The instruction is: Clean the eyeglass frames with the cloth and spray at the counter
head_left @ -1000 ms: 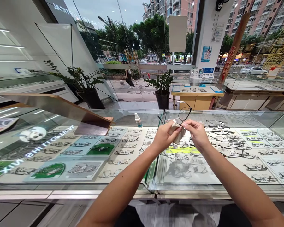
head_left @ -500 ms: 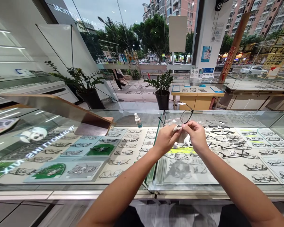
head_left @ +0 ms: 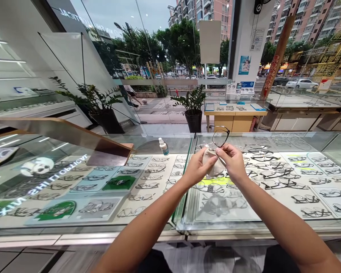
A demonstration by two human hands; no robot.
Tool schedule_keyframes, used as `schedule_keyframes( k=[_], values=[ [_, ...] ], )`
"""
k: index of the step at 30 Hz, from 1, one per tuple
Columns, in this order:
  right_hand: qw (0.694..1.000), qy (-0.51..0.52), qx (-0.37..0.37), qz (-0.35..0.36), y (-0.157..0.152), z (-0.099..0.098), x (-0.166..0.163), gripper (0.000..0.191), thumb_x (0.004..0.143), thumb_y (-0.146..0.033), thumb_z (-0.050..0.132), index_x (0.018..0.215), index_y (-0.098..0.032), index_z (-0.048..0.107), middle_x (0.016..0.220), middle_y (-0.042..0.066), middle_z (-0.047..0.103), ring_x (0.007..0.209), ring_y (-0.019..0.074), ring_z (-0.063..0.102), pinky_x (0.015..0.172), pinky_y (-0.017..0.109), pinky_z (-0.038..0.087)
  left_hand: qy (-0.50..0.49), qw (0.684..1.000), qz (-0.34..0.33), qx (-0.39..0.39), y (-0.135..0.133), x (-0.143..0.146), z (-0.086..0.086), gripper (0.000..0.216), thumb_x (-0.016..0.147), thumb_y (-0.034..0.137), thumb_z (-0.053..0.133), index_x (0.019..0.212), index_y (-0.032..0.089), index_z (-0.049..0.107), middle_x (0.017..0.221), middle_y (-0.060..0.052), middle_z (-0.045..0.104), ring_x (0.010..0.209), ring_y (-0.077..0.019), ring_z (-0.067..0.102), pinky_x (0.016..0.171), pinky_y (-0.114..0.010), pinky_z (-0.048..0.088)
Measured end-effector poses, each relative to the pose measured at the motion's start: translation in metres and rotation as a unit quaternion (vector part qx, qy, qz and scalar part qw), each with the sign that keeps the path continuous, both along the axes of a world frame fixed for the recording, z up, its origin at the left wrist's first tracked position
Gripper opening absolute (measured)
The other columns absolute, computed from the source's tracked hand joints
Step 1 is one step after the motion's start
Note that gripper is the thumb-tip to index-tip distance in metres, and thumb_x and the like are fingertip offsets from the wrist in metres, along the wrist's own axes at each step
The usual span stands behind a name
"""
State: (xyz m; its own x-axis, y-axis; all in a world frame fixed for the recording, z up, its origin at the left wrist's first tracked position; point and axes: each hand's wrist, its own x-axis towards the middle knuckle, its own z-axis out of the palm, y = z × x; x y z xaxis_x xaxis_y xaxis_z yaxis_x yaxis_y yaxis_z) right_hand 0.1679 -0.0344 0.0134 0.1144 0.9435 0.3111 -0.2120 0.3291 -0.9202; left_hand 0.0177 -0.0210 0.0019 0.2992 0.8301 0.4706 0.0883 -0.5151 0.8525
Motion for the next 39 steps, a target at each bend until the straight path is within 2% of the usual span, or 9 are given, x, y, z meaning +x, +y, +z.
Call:
schedule_keyframes(
  k=[4, 8, 12, 18, 22, 29, 34, 39],
  values=[
    [0.987, 0.103, -0.082, 0.094, -0.002, 0.001, -0.002, 0.041, 0.057, -0.047, 0.094, 0.077, -0.023, 0.066, 0.074, -0.003, 0.067, 0.067, 0.0146, 0.059, 0.067, 0.029, 0.048, -0.067, 0.996, -0.005, -0.058, -0.001, 0.003, -0.002, 0.053, 0.083, 0.068, 0.070, 0.089, 0.016, 0.065, 0.070, 0.001, 0.060, 0.062, -0.0120, 0.051, 0.059, -0.024, 0.041],
    [0.965, 0.155, -0.141, 0.161, -0.001, 0.006, 0.001, 0.049, 0.047, -0.044, 0.099, 0.078, -0.023, 0.066, 0.077, -0.003, 0.071, 0.065, 0.0147, 0.062, 0.063, 0.028, 0.050, -0.109, 0.985, -0.048, -0.125, -0.002, 0.006, -0.002, 0.063, 0.076, 0.075, 0.073, 0.097, 0.015, 0.066, 0.072, 0.001, 0.061, 0.059, -0.0104, 0.051, 0.056, -0.023, 0.040],
    [0.959, 0.179, -0.138, 0.172, 0.000, 0.008, 0.003, 0.048, 0.045, -0.038, 0.101, 0.076, -0.023, 0.066, 0.081, -0.004, 0.072, 0.067, 0.0124, 0.063, 0.064, 0.026, 0.051, -0.135, 0.969, -0.082, -0.190, 0.000, 0.008, -0.005, 0.067, 0.071, 0.077, 0.077, 0.094, 0.016, 0.062, 0.067, 0.003, 0.057, 0.054, -0.0084, 0.046, 0.050, -0.022, 0.038],
    [0.970, 0.138, -0.099, 0.174, 0.003, 0.005, 0.006, 0.044, 0.052, -0.042, 0.098, 0.075, -0.022, 0.066, 0.071, -0.006, 0.065, 0.061, 0.0107, 0.058, 0.061, 0.025, 0.047, -0.140, 0.959, -0.103, -0.226, 0.003, 0.006, -0.009, 0.067, 0.070, 0.078, 0.076, 0.086, 0.017, 0.057, 0.065, 0.004, 0.055, 0.053, -0.0080, 0.046, 0.050, -0.021, 0.036],
    [0.978, 0.111, -0.084, 0.158, 0.006, 0.009, 0.011, 0.043, 0.054, -0.042, 0.096, 0.076, -0.022, 0.065, 0.070, -0.005, 0.064, 0.062, 0.0123, 0.057, 0.064, 0.028, 0.048, -0.110, 0.965, -0.102, -0.217, 0.005, 0.002, -0.004, 0.070, 0.069, 0.083, 0.072, 0.083, 0.016, 0.058, 0.068, 0.002, 0.056, 0.056, -0.0088, 0.047, 0.051, -0.021, 0.037],
    [0.983, 0.045, -0.053, 0.171, 0.007, 0.015, 0.020, 0.040, 0.055, -0.043, 0.097, 0.072, -0.022, 0.068, 0.070, -0.005, 0.060, 0.065, 0.0119, 0.054, 0.068, 0.029, 0.046, -0.066, 0.982, -0.083, -0.155, 0.013, -0.006, 0.002, 0.069, 0.077, 0.087, 0.061, 0.077, 0.018, 0.054, 0.064, 0.004, 0.048, 0.054, -0.0087, 0.041, 0.049, -0.022, 0.033],
    [0.981, -0.027, -0.028, 0.189, 0.008, 0.014, 0.024, 0.037, 0.057, -0.044, 0.096, 0.071, -0.022, 0.068, 0.073, -0.004, 0.060, 0.071, 0.0132, 0.054, 0.075, 0.030, 0.045, -0.082, 0.987, -0.048, -0.133, 0.015, -0.011, 0.009, 0.070, 0.077, 0.087, 0.060, 0.080, 0.017, 0.057, 0.064, 0.003, 0.052, 0.053, -0.0089, 0.042, 0.049, -0.023, 0.033],
    [0.977, -0.043, -0.032, 0.208, 0.008, 0.013, 0.025, 0.038, 0.058, -0.045, 0.095, 0.068, -0.021, 0.068, 0.073, -0.004, 0.060, 0.072, 0.0138, 0.054, 0.077, 0.030, 0.043, -0.117, 0.981, -0.035, -0.150, 0.014, -0.012, 0.013, 0.071, 0.073, 0.088, 0.063, 0.082, 0.018, 0.059, 0.062, 0.004, 0.051, 0.051, -0.0089, 0.042, 0.047, -0.023, 0.032]
  ],
)
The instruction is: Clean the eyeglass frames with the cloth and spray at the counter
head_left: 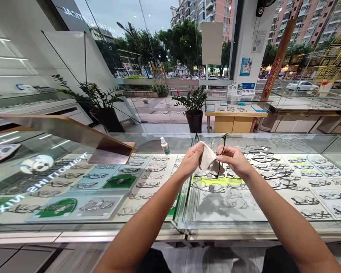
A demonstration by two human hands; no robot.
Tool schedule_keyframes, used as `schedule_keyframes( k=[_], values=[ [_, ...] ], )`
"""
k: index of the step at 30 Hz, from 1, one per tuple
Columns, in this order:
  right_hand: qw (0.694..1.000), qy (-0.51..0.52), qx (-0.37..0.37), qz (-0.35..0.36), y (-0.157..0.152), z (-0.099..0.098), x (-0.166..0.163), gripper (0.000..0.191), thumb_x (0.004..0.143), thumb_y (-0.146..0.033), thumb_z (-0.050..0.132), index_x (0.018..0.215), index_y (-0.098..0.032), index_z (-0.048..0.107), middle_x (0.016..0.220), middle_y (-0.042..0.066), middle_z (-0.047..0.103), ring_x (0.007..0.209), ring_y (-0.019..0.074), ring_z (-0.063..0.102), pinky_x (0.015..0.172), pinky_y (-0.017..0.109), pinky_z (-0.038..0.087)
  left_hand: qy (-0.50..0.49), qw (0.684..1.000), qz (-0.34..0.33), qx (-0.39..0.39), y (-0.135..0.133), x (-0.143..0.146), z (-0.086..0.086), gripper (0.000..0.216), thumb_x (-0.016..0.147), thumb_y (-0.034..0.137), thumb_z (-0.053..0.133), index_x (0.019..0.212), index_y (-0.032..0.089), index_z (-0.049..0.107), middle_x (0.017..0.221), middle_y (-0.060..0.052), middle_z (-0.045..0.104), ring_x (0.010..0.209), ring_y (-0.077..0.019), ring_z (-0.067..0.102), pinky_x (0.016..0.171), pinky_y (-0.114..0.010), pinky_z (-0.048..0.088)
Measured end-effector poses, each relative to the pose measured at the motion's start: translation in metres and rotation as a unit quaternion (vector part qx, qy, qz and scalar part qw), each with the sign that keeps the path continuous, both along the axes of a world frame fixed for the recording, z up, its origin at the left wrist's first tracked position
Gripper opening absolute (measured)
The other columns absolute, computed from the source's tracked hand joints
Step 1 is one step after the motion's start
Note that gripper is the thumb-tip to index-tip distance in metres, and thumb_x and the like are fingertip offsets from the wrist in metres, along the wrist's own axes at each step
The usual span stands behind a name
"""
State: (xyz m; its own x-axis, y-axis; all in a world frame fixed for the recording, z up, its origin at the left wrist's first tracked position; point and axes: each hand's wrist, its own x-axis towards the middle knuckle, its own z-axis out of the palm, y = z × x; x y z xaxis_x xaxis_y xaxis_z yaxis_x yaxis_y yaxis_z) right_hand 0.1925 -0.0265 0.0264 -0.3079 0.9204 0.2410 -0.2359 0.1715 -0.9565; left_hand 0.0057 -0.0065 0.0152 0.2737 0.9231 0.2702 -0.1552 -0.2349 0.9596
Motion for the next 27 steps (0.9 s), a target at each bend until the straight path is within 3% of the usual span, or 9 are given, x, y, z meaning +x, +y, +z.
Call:
schedule_keyframes(
  k=[11, 16, 20, 23, 27],
  values=[
    [0.999, -0.035, -0.010, 0.038, -0.006, 0.005, -0.001, 0.034, 0.061, -0.041, 0.093, 0.069, -0.020, 0.068, 0.080, -0.002, 0.057, 0.073, 0.0131, 0.050, 0.072, 0.029, 0.043, -0.077, 0.993, 0.085, -0.027, 0.011, -0.003, -0.006, 0.065, 0.075, 0.084, 0.067, 0.080, 0.020, 0.054, 0.058, 0.006, 0.048, 0.049, -0.0093, 0.043, 0.045, -0.023, 0.034],
    [0.998, -0.049, -0.005, 0.043, -0.006, 0.005, -0.001, 0.034, 0.061, -0.042, 0.093, 0.066, -0.020, 0.068, 0.088, 0.000, 0.054, 0.077, 0.0135, 0.048, 0.073, 0.030, 0.044, -0.110, 0.984, 0.134, -0.029, 0.015, -0.006, -0.001, 0.061, 0.080, 0.078, 0.067, 0.083, 0.019, 0.058, 0.063, 0.004, 0.056, 0.054, -0.0094, 0.048, 0.050, -0.022, 0.038],
    [0.997, -0.065, -0.002, 0.037, -0.007, 0.004, -0.001, 0.033, 0.061, -0.042, 0.093, 0.064, -0.020, 0.068, 0.097, 0.003, 0.057, 0.088, 0.0172, 0.053, 0.079, 0.032, 0.045, -0.137, 0.973, 0.181, -0.032, 0.019, -0.012, 0.001, 0.055, 0.086, 0.073, 0.064, 0.089, 0.018, 0.062, 0.066, 0.002, 0.060, 0.056, -0.0106, 0.053, 0.052, -0.022, 0.043],
    [0.997, -0.071, -0.003, 0.032, -0.009, 0.004, -0.001, 0.034, 0.061, -0.042, 0.094, 0.065, -0.020, 0.069, 0.113, 0.007, 0.063, 0.104, 0.0225, 0.057, 0.087, 0.037, 0.047, -0.166, 0.961, 0.220, -0.037, 0.023, -0.016, 0.003, 0.048, 0.094, 0.066, 0.061, 0.096, 0.018, 0.066, 0.080, -0.002, 0.071, 0.068, -0.0141, 0.065, 0.060, -0.024, 0.051],
    [0.997, -0.065, -0.005, 0.032, -0.009, 0.003, -0.003, 0.034, 0.061, -0.045, 0.094, 0.066, -0.021, 0.070, 0.136, 0.010, 0.063, 0.128, 0.0301, 0.054, 0.095, 0.042, 0.046, -0.248, 0.931, 0.243, -0.115, 0.023, -0.015, 0.013, 0.035, 0.102, 0.048, 0.056, 0.110, 0.017, 0.069, 0.094, -0.006, 0.077, 0.079, -0.0158, 0.073, 0.070, -0.026, 0.058]
  ],
)
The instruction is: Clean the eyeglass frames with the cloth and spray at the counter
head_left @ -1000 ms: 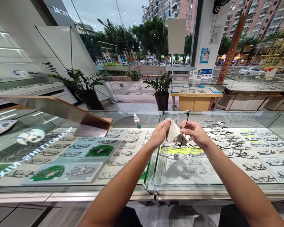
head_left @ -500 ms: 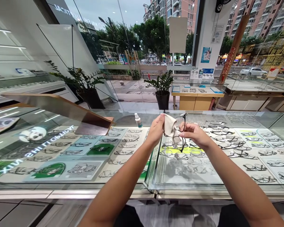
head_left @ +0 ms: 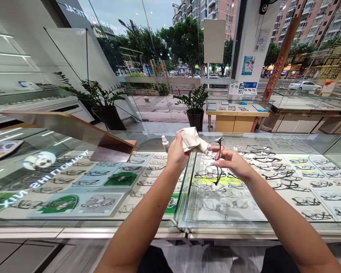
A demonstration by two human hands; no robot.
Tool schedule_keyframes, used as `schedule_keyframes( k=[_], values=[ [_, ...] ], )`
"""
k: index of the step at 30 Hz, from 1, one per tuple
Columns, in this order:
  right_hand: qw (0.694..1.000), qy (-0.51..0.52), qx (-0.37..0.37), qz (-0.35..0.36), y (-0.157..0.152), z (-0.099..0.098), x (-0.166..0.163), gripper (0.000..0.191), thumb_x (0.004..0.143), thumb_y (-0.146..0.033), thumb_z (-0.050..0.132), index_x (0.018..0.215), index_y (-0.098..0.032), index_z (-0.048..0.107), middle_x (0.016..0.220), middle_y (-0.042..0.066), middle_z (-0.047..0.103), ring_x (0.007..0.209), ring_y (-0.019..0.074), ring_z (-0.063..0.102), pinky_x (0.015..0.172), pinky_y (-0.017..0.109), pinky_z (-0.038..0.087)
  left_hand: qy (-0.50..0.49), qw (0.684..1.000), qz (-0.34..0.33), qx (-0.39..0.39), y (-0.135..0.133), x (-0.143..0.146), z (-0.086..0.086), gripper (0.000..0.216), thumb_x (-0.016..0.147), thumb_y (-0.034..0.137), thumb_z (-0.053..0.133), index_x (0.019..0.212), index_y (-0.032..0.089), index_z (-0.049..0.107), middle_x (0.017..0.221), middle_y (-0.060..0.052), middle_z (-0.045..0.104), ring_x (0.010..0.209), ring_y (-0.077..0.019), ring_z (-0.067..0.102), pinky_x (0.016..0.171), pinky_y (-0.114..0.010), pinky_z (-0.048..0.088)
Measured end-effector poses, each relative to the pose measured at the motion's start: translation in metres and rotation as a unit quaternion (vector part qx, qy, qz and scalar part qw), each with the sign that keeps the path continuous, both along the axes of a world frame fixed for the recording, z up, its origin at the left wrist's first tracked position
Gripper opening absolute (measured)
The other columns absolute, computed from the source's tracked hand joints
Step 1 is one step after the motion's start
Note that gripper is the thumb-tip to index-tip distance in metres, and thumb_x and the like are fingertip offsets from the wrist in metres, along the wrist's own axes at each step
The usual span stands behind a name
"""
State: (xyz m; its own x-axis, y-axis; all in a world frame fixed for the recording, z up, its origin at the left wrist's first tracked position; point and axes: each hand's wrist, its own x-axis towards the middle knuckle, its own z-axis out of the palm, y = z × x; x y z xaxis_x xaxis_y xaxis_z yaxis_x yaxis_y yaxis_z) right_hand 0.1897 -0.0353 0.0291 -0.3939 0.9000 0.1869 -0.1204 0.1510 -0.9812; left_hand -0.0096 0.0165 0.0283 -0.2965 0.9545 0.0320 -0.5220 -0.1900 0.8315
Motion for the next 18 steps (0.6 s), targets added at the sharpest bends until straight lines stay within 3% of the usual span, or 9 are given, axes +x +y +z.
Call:
schedule_keyframes(
  k=[6, 10, 15, 18],
  values=[
    [1.000, -0.001, -0.006, -0.031, 0.003, -0.006, -0.005, 0.035, 0.058, -0.047, 0.095, 0.068, -0.022, 0.073, 0.141, 0.007, 0.065, 0.138, 0.0334, 0.050, 0.110, 0.047, 0.038, -0.134, 0.985, -0.093, -0.062, -0.013, 0.012, 0.019, 0.034, 0.110, 0.030, 0.040, 0.121, 0.012, 0.067, 0.093, -0.007, 0.079, 0.080, -0.0137, 0.075, 0.077, -0.024, 0.062],
    [0.999, 0.005, -0.004, -0.041, 0.006, -0.009, -0.006, 0.033, 0.059, -0.046, 0.094, 0.067, -0.022, 0.072, 0.134, 0.005, 0.067, 0.134, 0.0324, 0.053, 0.115, 0.047, 0.034, -0.129, 0.976, -0.168, -0.053, -0.017, 0.015, 0.014, 0.039, 0.110, 0.032, 0.038, 0.123, 0.009, 0.067, 0.100, -0.011, 0.080, 0.091, -0.0172, 0.077, 0.087, -0.027, 0.062],
    [0.999, 0.034, -0.010, -0.038, 0.008, -0.011, -0.005, 0.031, 0.060, -0.045, 0.093, 0.067, -0.023, 0.073, 0.148, 0.005, 0.062, 0.140, 0.0314, 0.050, 0.118, 0.046, 0.033, -0.077, 0.972, -0.220, -0.010, -0.012, 0.011, -0.002, 0.040, 0.104, 0.042, 0.054, 0.119, 0.009, 0.070, 0.110, -0.014, 0.079, 0.101, -0.0213, 0.076, 0.094, -0.032, 0.060],
    [0.999, 0.028, -0.008, -0.033, 0.007, -0.011, -0.005, 0.033, 0.060, -0.048, 0.094, 0.066, -0.023, 0.073, 0.151, 0.005, 0.060, 0.141, 0.0326, 0.050, 0.118, 0.047, 0.034, -0.022, 0.969, -0.242, 0.043, -0.011, 0.010, -0.010, 0.041, 0.093, 0.047, 0.072, 0.110, 0.010, 0.073, 0.104, -0.012, 0.080, 0.097, -0.0205, 0.075, 0.092, -0.031, 0.058]
  ],
)
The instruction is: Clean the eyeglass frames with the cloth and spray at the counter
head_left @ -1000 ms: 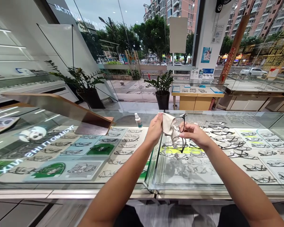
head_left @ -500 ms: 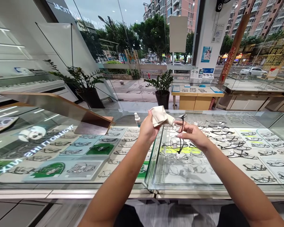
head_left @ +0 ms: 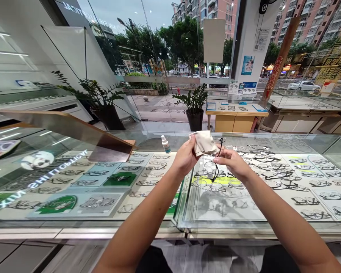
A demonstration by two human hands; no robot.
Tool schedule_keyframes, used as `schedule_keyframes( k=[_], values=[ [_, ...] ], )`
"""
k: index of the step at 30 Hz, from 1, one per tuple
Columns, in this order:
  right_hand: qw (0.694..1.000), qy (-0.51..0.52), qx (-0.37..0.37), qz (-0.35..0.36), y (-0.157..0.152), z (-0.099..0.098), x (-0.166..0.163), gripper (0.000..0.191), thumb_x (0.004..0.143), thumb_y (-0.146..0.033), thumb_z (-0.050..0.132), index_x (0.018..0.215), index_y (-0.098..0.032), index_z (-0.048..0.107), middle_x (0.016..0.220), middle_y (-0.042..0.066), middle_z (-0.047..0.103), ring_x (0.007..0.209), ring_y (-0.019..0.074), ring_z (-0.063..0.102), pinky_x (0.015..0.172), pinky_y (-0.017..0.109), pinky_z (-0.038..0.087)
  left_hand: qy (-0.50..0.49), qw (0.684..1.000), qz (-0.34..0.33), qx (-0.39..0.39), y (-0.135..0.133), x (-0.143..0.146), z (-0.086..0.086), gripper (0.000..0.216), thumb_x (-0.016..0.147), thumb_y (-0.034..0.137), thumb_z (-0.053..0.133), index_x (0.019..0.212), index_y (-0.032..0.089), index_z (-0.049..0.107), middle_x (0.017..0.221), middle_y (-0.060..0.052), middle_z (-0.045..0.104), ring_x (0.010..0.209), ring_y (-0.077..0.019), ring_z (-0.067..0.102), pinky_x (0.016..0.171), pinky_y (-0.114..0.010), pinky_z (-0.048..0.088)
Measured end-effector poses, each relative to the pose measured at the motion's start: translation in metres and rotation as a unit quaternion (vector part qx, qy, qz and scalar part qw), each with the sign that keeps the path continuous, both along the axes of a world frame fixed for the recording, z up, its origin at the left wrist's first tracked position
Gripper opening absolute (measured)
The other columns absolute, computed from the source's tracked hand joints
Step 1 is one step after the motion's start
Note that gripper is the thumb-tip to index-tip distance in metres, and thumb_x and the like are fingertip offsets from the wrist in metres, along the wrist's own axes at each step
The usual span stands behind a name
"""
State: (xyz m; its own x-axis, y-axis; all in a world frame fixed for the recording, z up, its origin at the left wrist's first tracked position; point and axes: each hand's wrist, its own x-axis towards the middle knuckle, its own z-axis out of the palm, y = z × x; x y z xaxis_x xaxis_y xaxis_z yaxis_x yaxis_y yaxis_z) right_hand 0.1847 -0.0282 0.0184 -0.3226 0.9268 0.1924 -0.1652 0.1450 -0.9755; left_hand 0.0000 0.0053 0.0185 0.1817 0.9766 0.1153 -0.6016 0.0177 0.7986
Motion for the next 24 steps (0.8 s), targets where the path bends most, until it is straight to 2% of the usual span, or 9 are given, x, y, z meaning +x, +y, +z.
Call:
schedule_keyframes(
  k=[4, 7, 10, 17, 24],
  values=[
    [1.000, -0.023, 0.004, -0.007, 0.000, -0.001, 0.000, 0.040, 0.058, -0.054, 0.094, 0.070, -0.022, 0.074, 0.152, 0.008, 0.059, 0.144, 0.0335, 0.048, 0.119, 0.049, 0.034, 0.068, 0.994, 0.015, 0.083, 0.000, 0.001, -0.007, 0.054, 0.073, 0.053, 0.089, 0.106, 0.013, 0.074, 0.097, -0.008, 0.080, 0.090, -0.0187, 0.073, 0.087, -0.030, 0.055],
    [0.999, -0.033, 0.018, -0.011, 0.000, -0.001, 0.001, 0.041, 0.058, -0.056, 0.094, 0.068, -0.022, 0.072, 0.151, 0.010, 0.059, 0.148, 0.0334, 0.044, 0.120, 0.050, 0.032, 0.106, 0.988, 0.062, 0.098, 0.000, 0.003, -0.008, 0.059, 0.068, 0.060, 0.089, 0.103, 0.014, 0.074, 0.095, -0.006, 0.079, 0.085, -0.0168, 0.071, 0.082, -0.029, 0.054],
    [0.999, -0.039, 0.028, -0.012, -0.002, 0.001, 0.000, 0.040, 0.059, -0.055, 0.094, 0.067, -0.023, 0.071, 0.148, 0.010, 0.060, 0.145, 0.0336, 0.047, 0.119, 0.051, 0.034, 0.149, 0.981, 0.080, 0.093, -0.001, 0.002, -0.007, 0.061, 0.066, 0.065, 0.087, 0.098, 0.015, 0.073, 0.088, -0.003, 0.077, 0.078, -0.0149, 0.067, 0.075, -0.028, 0.052],
    [0.998, -0.054, 0.037, 0.014, -0.002, 0.003, 0.001, 0.035, 0.062, -0.051, 0.092, 0.070, -0.022, 0.073, 0.128, 0.007, 0.067, 0.130, 0.0312, 0.056, 0.115, 0.048, 0.036, 0.202, 0.974, 0.046, 0.097, -0.005, 0.002, -0.006, 0.065, 0.059, 0.066, 0.091, 0.091, 0.013, 0.072, 0.080, -0.003, 0.072, 0.072, -0.0141, 0.062, 0.070, -0.027, 0.047],
    [0.996, -0.077, 0.048, 0.025, -0.001, 0.003, 0.002, 0.031, 0.065, -0.048, 0.089, 0.072, -0.022, 0.075, 0.117, 0.006, 0.068, 0.122, 0.0304, 0.058, 0.112, 0.047, 0.036, 0.178, 0.982, -0.001, 0.057, -0.009, -0.003, 0.004, 0.059, 0.050, 0.049, 0.100, 0.086, 0.013, 0.073, 0.075, -0.002, 0.071, 0.066, -0.0119, 0.059, 0.065, -0.025, 0.044]
  ],
)
